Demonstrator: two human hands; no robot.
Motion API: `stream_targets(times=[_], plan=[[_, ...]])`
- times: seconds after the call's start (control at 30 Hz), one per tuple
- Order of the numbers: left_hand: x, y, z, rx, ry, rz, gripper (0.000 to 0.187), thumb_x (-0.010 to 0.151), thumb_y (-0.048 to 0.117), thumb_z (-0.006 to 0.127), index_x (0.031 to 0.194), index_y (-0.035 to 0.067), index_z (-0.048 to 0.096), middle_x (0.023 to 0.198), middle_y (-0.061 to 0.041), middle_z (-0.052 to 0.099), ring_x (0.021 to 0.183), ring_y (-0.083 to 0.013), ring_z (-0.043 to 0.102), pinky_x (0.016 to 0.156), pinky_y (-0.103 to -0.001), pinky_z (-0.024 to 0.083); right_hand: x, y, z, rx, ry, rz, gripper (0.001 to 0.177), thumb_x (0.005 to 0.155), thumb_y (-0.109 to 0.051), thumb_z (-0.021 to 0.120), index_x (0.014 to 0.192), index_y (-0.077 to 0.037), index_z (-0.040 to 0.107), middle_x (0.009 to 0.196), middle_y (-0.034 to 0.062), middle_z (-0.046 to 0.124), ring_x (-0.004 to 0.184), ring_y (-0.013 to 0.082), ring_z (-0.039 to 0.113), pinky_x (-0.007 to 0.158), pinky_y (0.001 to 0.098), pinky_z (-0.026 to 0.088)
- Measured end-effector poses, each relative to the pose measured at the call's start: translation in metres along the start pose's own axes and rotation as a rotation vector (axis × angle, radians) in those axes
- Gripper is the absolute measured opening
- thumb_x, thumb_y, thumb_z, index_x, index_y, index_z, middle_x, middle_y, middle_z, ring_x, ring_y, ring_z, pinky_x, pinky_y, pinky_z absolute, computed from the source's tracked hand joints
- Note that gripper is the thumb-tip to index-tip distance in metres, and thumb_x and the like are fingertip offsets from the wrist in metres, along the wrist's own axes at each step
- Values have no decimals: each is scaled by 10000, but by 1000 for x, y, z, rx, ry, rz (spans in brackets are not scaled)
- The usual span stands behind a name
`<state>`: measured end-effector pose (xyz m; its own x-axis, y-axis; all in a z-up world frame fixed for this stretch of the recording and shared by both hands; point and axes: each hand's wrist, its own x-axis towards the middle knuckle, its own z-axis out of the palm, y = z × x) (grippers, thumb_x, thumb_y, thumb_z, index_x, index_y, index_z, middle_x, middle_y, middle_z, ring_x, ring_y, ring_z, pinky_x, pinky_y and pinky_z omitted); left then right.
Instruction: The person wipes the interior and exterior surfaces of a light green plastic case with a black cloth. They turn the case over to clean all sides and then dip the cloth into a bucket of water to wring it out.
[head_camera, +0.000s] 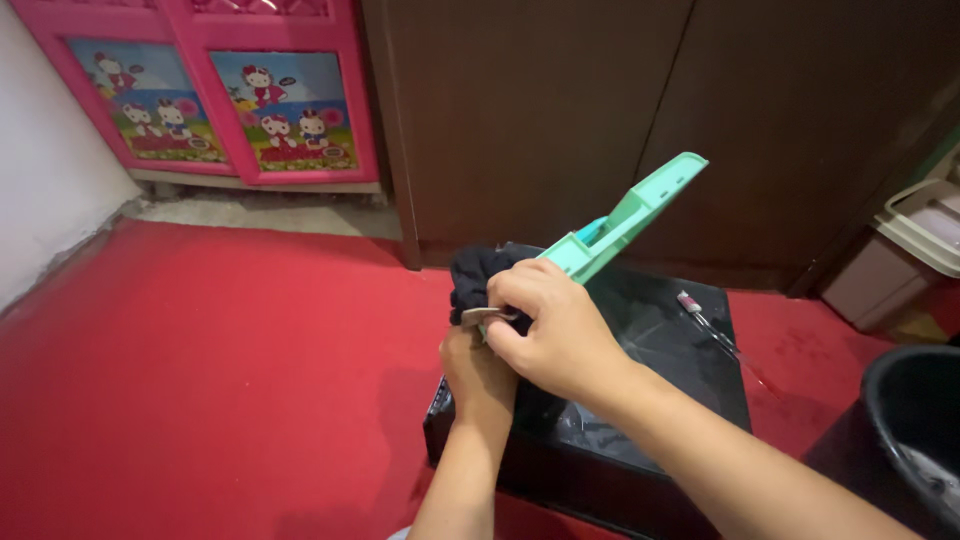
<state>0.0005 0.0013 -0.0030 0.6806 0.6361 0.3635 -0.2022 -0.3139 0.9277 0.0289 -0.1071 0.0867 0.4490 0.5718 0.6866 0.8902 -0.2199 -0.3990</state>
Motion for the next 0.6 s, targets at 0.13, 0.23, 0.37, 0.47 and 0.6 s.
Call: stream_targets(times=[0.13, 0.23, 0.37, 0.47, 0.6], plan=[[1, -1, -2, 59, 92, 189, 276, 821, -67, 597, 1005, 66, 753, 925, -146, 764, 881, -274, 746, 755, -355, 561, 12, 4, -11, -43, -96, -26, 143, 784, -133, 719, 896, -53, 681, 866, 98, 701, 917, 317, 659, 816, 430, 531], [-1, 8, -3, -207, 116, 137, 433, 785, -99, 482, 1114, 59, 715, 971, -129, 791, 971, -238, 789, 856, -325, 578, 28, 27, -32, -265, -80, 82, 108, 821, -117, 727, 886, -45, 678, 854, 116, 698, 930, 335, 637, 816, 443, 517], [-7, 16, -5, -174, 107, 136, 319, 835, -70, 594, 1100, 61, 715, 997, -127, 782, 966, -245, 769, 853, -325, 570, 25, 39, -45, -408, -85, 181, 176, 812, -80, 724, 980, -47, 681, 874, 117, 700, 893, 350, 599, 853, 453, 477], [-3, 15, -6, -196, 101, 176, 295, 847, -60, 600, 1094, 55, 714, 995, -123, 782, 951, -243, 765, 850, -325, 571, 23, 28, -44, -282, -107, 78, 250, 792, -33, 680, 1012, -120, 760, 937, 53, 742, 923, 314, 594, 870, 423, 484], [1, 6, -4, -115, 70, 60, 230, 916, -17, 570, 1101, 33, 696, 966, -119, 772, 881, -236, 745, 798, -328, 564, 19, -6, -21, -288, -194, -76, 303, 726, -5, 683, 947, -169, 809, 950, 51, 709, 937, 305, 581, 846, 446, 475]])
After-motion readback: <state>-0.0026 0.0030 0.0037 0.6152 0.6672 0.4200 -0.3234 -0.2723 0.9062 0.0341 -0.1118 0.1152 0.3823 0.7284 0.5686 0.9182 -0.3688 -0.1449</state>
